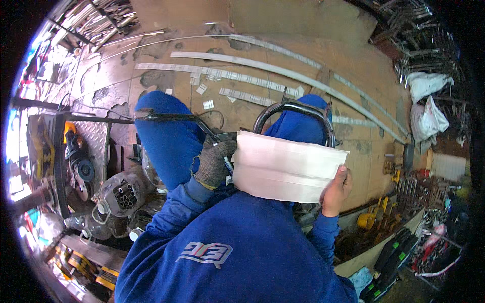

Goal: The person unpacks a box of cables, then sits on the floor and uses scissors to open a package containing a metal part. They place a paper template over the part and use a marker to trace or mark specific points on the metal.

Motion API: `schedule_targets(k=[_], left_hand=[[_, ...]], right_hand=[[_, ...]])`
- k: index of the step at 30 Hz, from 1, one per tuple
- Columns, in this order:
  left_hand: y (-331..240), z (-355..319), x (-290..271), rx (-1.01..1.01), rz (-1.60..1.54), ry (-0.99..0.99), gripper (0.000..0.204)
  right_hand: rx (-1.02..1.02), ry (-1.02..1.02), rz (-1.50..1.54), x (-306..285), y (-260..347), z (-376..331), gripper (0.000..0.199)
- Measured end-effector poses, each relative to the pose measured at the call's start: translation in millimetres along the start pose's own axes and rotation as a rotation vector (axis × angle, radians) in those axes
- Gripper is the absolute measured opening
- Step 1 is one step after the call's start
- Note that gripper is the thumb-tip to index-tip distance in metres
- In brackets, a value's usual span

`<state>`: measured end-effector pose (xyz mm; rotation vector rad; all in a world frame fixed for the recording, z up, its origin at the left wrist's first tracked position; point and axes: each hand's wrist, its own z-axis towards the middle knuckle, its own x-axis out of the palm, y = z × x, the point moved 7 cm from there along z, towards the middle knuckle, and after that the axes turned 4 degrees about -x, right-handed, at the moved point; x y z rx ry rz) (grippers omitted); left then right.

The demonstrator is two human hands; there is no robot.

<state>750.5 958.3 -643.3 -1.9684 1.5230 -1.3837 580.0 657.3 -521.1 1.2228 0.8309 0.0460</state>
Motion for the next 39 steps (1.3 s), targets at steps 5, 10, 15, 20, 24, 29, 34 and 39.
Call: schedule_targets(k=[5,10,15,20,24,29,34,39], left_hand=[[-29,-8,10,0.326,0.557,0.014,0.017],[-38,-5,12,0.099,0.192,0.088,0.031],[-54,-8,15,-0.053,0.463,0.096,0.031],[-72,-5,10,-0.063,0.553,0.010,0.024],[-70,-7,15,-0.017,0.539,0.011,0.024],[-65,-6,12,0.045,0.638,-0.069,0.023],[-60,2,6,-0.002,0.505,-0.067,0.026],[-64,-3,9,0.014,0.541,-0.075,0.027]], right_hand=[[-0.029,-0.015,-0.205,-7,23,-9,0.040],[-0.234,-0.010,-0.436,28,33,-4,0.035],[-0.209,-0.038,-0.404,39,30,-6,0.037],[-0.368,-0.136,-0.455,51,61,-10,0.032],[-0.516,0.030,-0.092,69,104,-13,0.025],[-0.738,0.884,-0.454,165,111,-50,0.063],[-0.835,0.879,-0.465,189,92,-52,0.070],[-0.835,0.855,-0.584,177,91,-55,0.069]])
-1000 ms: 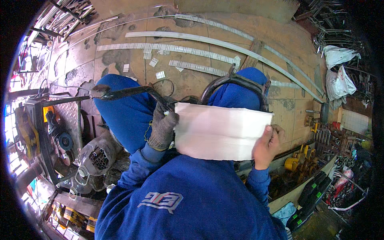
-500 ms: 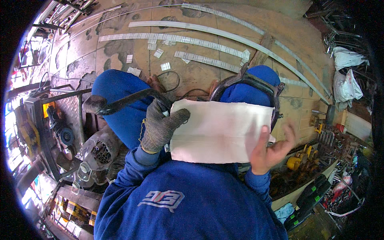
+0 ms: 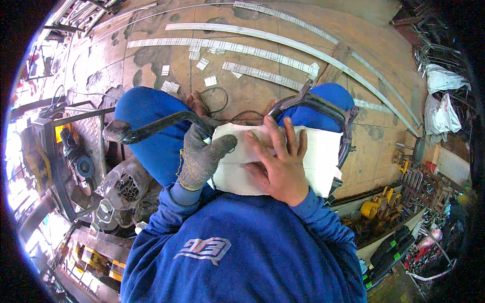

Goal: The person unpacks a box of cables, then sits on the floor and uses scissors to open a package containing a metal part. They place a paper template over the part and use a marker to trace or mark specific points on the metal.

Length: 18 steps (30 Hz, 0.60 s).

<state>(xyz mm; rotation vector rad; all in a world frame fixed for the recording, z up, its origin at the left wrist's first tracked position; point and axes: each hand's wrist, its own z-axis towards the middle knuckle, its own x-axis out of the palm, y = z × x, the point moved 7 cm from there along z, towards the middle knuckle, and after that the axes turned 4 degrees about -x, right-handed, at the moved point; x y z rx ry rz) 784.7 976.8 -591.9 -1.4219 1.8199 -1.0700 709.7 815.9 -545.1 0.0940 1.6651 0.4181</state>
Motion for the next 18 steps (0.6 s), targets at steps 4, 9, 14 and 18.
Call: schedule_targets(k=[4,9,14,18], left_hand=[[-5,2,6,0.024,0.078,0.052,0.022],[-11,9,7,0.071,-0.173,0.078,0.018],[-21,11,2,0.123,-0.070,0.059,0.022],[-15,13,3,-0.012,-0.183,0.039,0.023]], right_hand=[[-0.009,-0.103,0.040,-19,-4,7,0.072],[0.163,-0.102,0.211,-47,-26,14,0.074],[-0.041,-0.155,0.257,-106,-39,-4,0.038],[0.178,-0.486,-0.284,-170,-43,-34,0.038]])
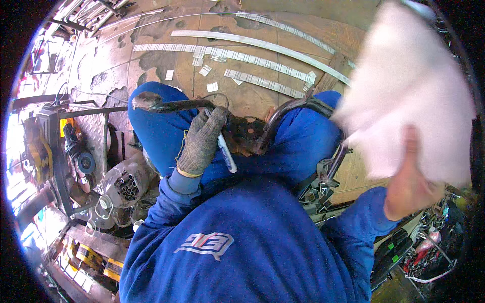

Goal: The person unpacks a box of cables, then sits on the floor and uses scissors to open a package containing a metal part. They place a paper template over the part and use a marker to trace or mark specific points on the metal.

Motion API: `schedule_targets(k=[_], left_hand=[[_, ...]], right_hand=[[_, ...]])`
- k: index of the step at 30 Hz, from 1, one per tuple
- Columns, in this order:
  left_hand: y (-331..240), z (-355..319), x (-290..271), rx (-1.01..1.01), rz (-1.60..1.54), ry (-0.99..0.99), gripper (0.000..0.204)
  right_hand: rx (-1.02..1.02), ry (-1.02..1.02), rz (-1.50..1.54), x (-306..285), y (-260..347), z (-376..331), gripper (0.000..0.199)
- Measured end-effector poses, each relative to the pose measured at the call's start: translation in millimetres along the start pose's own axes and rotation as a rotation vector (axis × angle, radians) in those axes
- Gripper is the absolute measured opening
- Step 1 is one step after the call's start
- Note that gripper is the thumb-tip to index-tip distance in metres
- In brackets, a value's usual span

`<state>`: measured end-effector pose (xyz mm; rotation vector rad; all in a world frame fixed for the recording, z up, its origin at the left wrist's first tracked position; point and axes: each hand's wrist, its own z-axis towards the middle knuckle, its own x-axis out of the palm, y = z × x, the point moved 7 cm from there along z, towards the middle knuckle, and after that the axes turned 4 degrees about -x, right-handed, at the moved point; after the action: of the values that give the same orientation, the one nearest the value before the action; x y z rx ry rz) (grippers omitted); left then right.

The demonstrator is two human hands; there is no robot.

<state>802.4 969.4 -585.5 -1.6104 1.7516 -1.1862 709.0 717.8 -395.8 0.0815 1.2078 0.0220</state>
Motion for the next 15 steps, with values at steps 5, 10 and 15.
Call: schedule_targets(k=[5,10,15], left_hand=[[-8,-6,3,0.194,0.043,0.064,0.024],[-11,-13,-8,0.249,0.364,0.158,0.023],[4,-13,-11,-0.052,0.121,0.096,0.016]], right_hand=[[-0.193,-0.073,-0.064,-3,38,7,0.045],[-0.272,0.442,0.218,111,102,-53,0.062],[-0.308,0.474,0.176,119,101,-69,0.062]])
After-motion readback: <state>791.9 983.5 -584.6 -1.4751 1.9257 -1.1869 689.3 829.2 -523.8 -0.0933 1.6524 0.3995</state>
